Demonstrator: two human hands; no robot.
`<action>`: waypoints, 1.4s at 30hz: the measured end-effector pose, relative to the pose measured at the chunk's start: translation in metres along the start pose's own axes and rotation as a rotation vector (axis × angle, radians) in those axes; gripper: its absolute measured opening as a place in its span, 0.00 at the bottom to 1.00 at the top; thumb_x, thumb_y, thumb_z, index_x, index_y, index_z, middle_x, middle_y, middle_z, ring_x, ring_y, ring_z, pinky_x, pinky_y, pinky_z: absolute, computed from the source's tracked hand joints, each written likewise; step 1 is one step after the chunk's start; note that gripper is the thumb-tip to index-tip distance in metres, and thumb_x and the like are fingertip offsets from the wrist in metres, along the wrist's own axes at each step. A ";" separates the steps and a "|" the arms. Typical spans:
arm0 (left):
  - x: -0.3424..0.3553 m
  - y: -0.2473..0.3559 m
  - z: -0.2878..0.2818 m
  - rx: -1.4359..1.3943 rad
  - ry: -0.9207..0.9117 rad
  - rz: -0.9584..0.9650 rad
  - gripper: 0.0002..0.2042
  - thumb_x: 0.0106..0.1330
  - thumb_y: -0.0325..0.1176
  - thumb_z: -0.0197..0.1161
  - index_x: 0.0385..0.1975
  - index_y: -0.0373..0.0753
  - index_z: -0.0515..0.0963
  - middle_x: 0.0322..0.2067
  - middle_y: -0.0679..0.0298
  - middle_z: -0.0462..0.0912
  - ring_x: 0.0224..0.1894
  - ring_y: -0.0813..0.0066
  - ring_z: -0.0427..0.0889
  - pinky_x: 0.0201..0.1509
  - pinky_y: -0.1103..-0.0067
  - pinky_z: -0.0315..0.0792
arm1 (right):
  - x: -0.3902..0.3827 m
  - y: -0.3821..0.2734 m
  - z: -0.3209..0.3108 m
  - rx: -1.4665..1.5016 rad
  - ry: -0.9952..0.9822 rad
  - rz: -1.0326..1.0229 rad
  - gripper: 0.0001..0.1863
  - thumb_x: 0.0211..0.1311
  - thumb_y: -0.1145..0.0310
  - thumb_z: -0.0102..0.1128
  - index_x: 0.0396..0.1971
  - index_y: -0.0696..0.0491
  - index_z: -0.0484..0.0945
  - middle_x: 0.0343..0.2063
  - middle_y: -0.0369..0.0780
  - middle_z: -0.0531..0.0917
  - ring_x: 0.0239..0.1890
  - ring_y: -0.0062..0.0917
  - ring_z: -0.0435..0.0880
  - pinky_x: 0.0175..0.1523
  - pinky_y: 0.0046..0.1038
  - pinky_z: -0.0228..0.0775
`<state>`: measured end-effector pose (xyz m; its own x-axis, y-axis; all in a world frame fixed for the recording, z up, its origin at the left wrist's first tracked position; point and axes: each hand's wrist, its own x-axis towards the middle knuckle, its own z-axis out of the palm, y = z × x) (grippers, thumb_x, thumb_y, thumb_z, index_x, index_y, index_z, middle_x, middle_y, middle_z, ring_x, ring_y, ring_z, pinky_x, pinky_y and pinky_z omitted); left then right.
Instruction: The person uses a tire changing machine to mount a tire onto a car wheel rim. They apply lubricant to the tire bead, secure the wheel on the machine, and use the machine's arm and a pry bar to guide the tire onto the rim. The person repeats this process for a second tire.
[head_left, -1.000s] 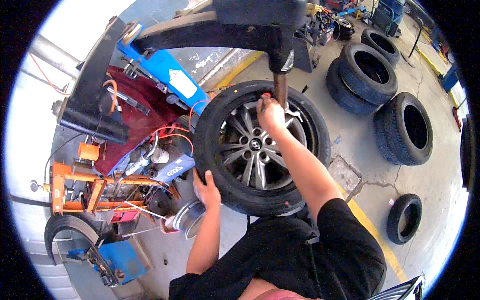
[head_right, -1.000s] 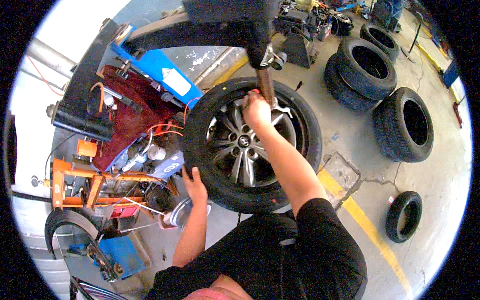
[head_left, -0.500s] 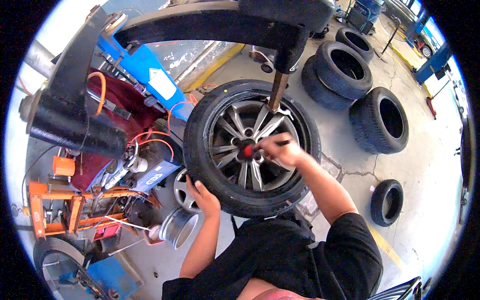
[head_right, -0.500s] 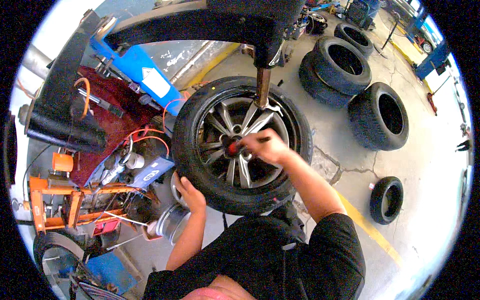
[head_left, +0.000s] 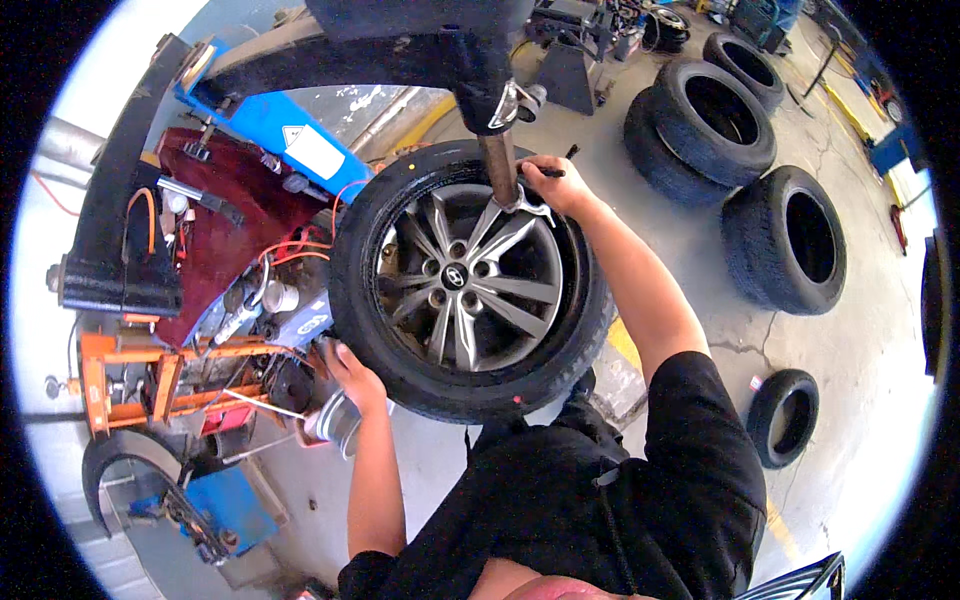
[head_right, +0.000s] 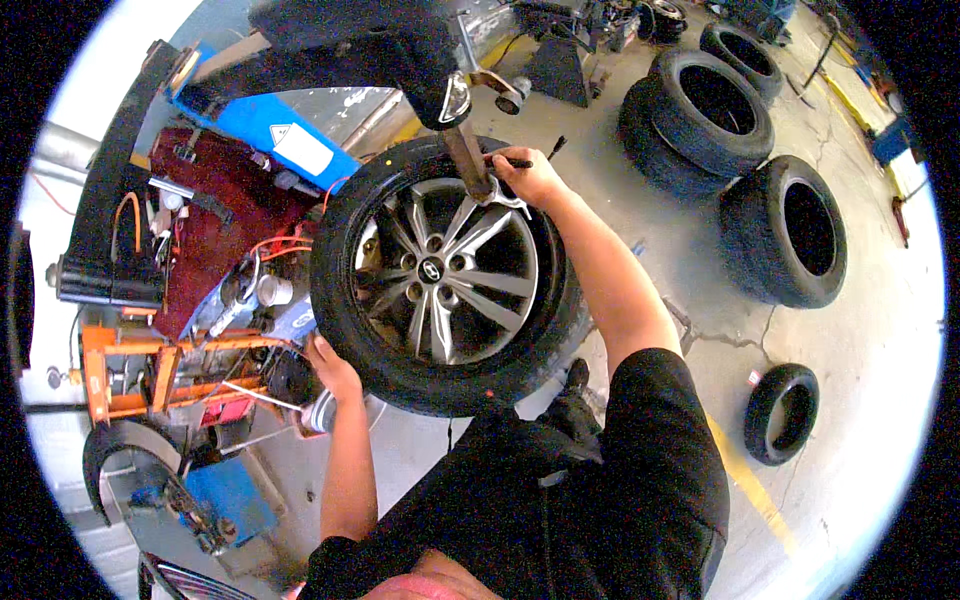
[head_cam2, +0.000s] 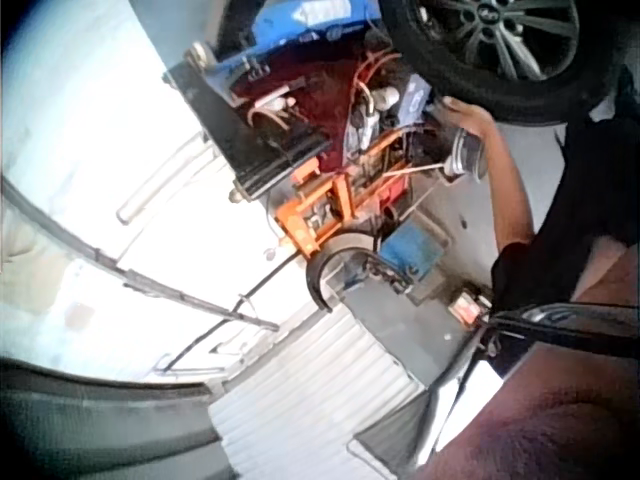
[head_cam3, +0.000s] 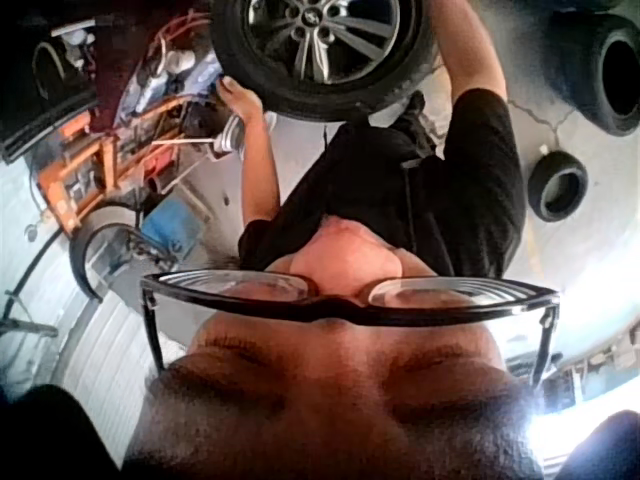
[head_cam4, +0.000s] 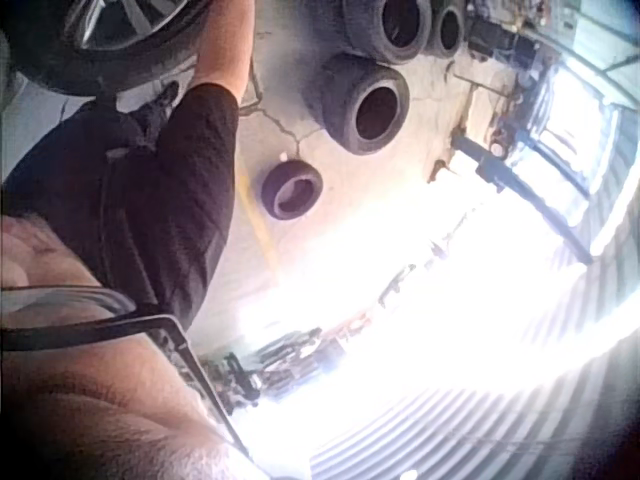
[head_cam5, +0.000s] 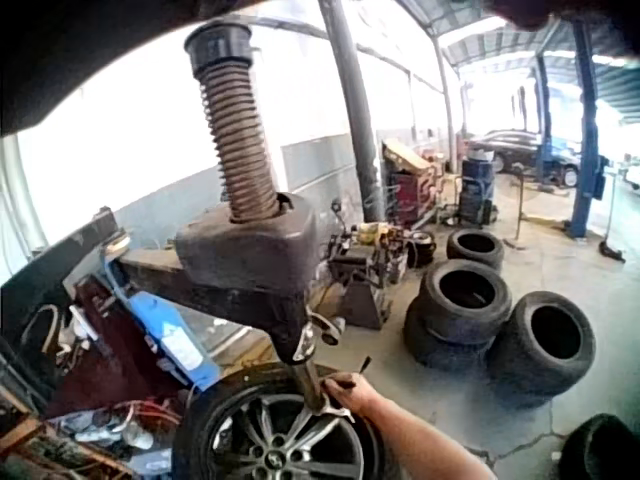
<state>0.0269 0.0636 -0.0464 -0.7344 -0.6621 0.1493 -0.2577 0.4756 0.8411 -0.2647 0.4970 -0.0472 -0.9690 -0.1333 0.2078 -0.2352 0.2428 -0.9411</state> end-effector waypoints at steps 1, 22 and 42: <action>-0.006 0.001 -0.003 0.130 0.071 0.025 0.32 0.84 0.49 0.49 0.75 0.28 0.62 0.75 0.43 0.63 0.77 0.47 0.63 0.81 0.61 0.55 | -0.007 -0.014 -0.007 -0.058 -0.042 0.037 0.17 0.74 0.60 0.59 0.47 0.56 0.89 0.38 0.49 0.90 0.40 0.37 0.89 0.51 0.35 0.79; -0.281 0.114 0.143 0.404 -1.016 1.057 0.24 0.70 0.32 0.56 0.65 0.34 0.78 0.75 0.53 0.69 0.80 0.58 0.62 0.86 0.61 0.53 | -0.080 -0.102 -0.060 -0.611 -0.368 0.049 0.17 0.72 0.54 0.61 0.42 0.50 0.90 0.36 0.55 0.88 0.44 0.52 0.88 0.53 0.45 0.80; -0.226 0.105 0.201 0.282 -1.301 1.067 0.25 0.77 0.35 0.50 0.71 0.32 0.71 0.76 0.54 0.67 0.81 0.62 0.59 0.85 0.67 0.52 | -0.070 -0.070 0.220 0.174 -0.609 0.228 0.16 0.78 0.55 0.59 0.50 0.47 0.90 0.29 0.36 0.90 0.31 0.18 0.85 0.39 0.27 0.77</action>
<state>0.0401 0.3798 -0.0961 -0.5946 0.8011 -0.0685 0.6619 0.5361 0.5239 -0.1638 0.2781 -0.0550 -0.7659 -0.6274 -0.1403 0.0346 0.1777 -0.9835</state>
